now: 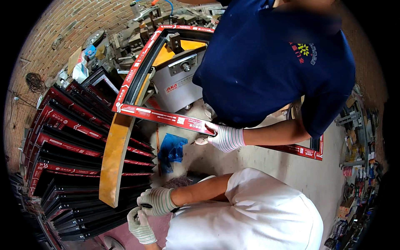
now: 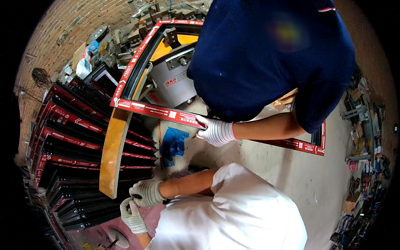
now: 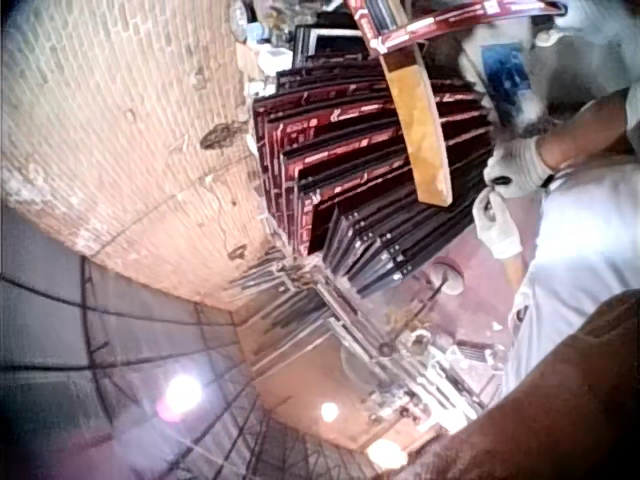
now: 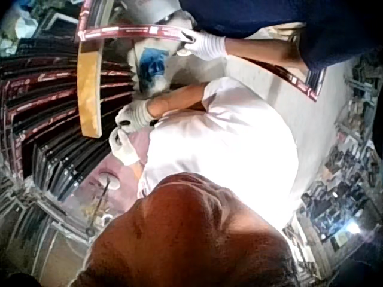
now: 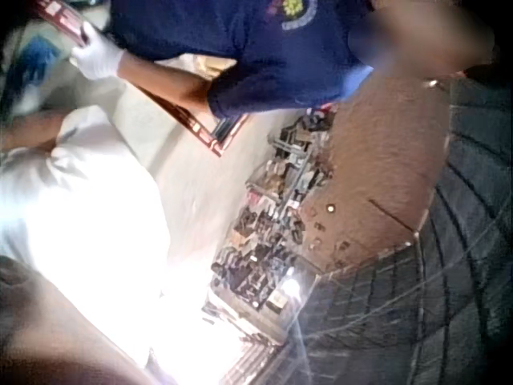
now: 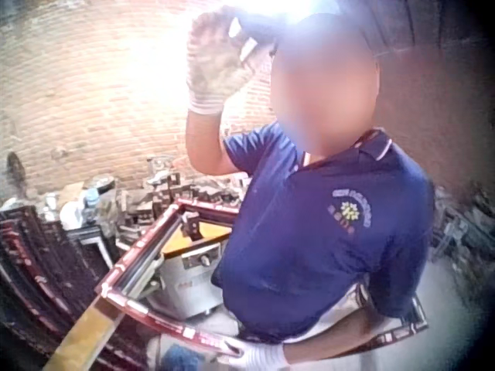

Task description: The person uses a tape measure to measure the dimensions of several window frames in a workshop. They measure the width and height of multiple frames, moving between different stacks and work areas.

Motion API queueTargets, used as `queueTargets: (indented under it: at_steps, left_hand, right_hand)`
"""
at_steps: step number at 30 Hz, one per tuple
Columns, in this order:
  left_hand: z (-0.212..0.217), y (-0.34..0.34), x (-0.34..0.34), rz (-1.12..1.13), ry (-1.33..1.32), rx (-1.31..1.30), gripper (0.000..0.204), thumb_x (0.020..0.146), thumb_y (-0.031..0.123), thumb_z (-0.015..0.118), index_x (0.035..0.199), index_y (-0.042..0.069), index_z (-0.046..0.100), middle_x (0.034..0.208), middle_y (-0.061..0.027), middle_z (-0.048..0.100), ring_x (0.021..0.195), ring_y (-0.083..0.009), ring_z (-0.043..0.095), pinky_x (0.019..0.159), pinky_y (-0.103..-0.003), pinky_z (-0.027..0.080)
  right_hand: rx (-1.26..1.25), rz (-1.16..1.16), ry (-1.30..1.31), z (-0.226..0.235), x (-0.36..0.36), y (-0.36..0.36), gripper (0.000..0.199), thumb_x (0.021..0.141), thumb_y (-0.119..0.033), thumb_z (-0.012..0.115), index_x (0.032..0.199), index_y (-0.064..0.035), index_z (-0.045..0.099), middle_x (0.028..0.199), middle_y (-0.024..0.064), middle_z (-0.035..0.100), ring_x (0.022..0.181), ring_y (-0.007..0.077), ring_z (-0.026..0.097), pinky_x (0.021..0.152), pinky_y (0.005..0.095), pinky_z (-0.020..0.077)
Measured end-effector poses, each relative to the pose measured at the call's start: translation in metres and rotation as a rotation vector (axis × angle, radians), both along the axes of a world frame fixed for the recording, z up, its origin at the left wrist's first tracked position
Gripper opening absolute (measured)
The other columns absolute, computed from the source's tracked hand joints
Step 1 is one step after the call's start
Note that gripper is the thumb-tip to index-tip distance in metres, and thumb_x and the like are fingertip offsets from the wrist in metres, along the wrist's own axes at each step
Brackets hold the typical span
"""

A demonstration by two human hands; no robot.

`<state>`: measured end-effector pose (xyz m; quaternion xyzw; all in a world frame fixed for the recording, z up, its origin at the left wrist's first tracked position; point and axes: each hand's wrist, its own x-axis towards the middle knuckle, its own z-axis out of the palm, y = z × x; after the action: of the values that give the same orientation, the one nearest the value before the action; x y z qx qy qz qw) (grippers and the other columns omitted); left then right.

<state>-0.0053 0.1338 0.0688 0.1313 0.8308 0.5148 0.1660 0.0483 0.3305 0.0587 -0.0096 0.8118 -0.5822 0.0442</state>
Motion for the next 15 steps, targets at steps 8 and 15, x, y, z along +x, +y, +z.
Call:
queueTargets:
  at_steps: [8,15]
  left_hand:
    - [-0.004,0.032,0.004,-0.043,0.018,-0.052,0.017,0.101,0.007,0.062,0.114,-0.003,0.065,0.108,-0.0089,0.068,0.093,-0.0142,0.062,0.082,-0.029,0.054]
    - [-0.003,0.056,0.008,-0.102,0.040,-0.068,0.019,0.101,0.009,0.061,0.114,-0.005,0.063,0.109,-0.0126,0.069,0.096,-0.0175,0.064,0.086,-0.032,0.055]
  right_hand:
    - [0.010,-0.006,-0.003,-0.015,0.009,0.029,0.036,0.095,-0.037,0.060,0.113,-0.0068,0.067,0.105,0.0185,0.069,0.105,0.0396,0.065,0.093,0.0491,0.0522]
    - [-0.057,-0.035,-0.028,-0.015,0.019,0.051,0.034,0.092,-0.032,0.062,0.111,-0.0047,0.068,0.103,0.0195,0.070,0.102,0.0411,0.066,0.089,0.0490,0.0534]
